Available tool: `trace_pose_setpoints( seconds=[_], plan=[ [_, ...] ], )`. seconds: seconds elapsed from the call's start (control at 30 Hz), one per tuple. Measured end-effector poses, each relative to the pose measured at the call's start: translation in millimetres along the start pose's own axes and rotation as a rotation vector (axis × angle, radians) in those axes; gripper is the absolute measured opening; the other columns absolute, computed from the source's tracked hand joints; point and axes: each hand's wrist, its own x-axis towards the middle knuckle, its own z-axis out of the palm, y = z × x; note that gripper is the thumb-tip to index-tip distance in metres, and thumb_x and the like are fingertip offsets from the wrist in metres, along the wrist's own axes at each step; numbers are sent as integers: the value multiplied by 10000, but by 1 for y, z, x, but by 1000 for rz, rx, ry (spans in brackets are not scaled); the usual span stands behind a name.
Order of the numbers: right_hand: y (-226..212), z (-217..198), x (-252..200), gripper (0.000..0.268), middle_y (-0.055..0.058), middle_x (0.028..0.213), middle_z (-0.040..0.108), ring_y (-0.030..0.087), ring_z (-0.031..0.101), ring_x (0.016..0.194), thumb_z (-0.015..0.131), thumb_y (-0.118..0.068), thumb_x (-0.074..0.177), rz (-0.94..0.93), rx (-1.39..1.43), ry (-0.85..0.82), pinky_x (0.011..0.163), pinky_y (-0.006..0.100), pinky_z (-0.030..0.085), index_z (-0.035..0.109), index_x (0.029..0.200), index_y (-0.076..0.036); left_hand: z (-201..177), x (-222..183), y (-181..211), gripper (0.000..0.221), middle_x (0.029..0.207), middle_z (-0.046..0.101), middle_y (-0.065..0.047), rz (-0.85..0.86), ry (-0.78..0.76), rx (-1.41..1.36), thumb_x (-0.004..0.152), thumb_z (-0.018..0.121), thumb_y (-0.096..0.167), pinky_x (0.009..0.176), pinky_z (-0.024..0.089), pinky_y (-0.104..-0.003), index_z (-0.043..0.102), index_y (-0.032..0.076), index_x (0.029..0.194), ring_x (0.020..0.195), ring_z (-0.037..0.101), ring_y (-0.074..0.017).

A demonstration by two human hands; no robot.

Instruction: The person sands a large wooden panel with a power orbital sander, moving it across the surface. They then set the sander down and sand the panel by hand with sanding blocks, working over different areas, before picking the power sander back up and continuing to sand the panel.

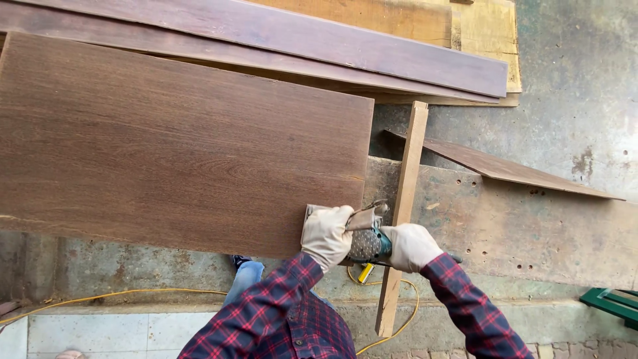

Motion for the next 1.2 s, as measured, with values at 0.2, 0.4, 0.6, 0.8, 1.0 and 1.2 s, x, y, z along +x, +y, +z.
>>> trace_pose_setpoints(
  seconds=[0.2,0.4,0.6,0.8,1.0,1.2],
  plan=[
    [21,-7,15,194,74,797,760,274,752,747,735,-293,770,-8,17,10,752,387,609,699,940,-205,10,22,-1,116,631,620,-85,-34,-21,19,934,628,147,565,503,-417,600,88,838,552,619,-268],
    [25,-61,48,344,88,856,766,284,740,794,794,-491,761,45,9,66,793,398,597,729,936,-203,2,108,-7,110,786,724,-130,136,65,-34,871,675,150,623,561,-449,659,101,968,669,709,-316],
    [42,-56,65,356,145,927,768,349,720,882,778,-422,761,63,3,150,800,438,585,750,1014,-174,9,128,-16,95,777,737,-105,104,28,52,869,673,124,682,583,-418,665,111,962,685,718,-294],
    [29,-29,28,413,137,934,762,357,721,898,788,-475,737,63,4,89,805,447,573,733,1020,-180,11,80,-4,29,766,722,-109,75,-25,30,907,652,127,662,564,-416,652,116,934,678,710,-295],
    [22,5,-4,371,156,878,755,376,718,864,775,-446,745,73,32,84,771,457,581,732,1006,-185,10,35,6,81,784,710,-114,122,-26,-50,858,649,124,673,554,-424,646,106,937,719,705,-314],
    [7,18,-23,445,169,859,747,380,721,838,793,-417,705,70,74,60,768,462,575,706,1083,-198,14,7,1,98,763,689,-129,116,-103,-65,846,628,107,654,543,-408,627,69,937,675,682,-295]
  ],
)
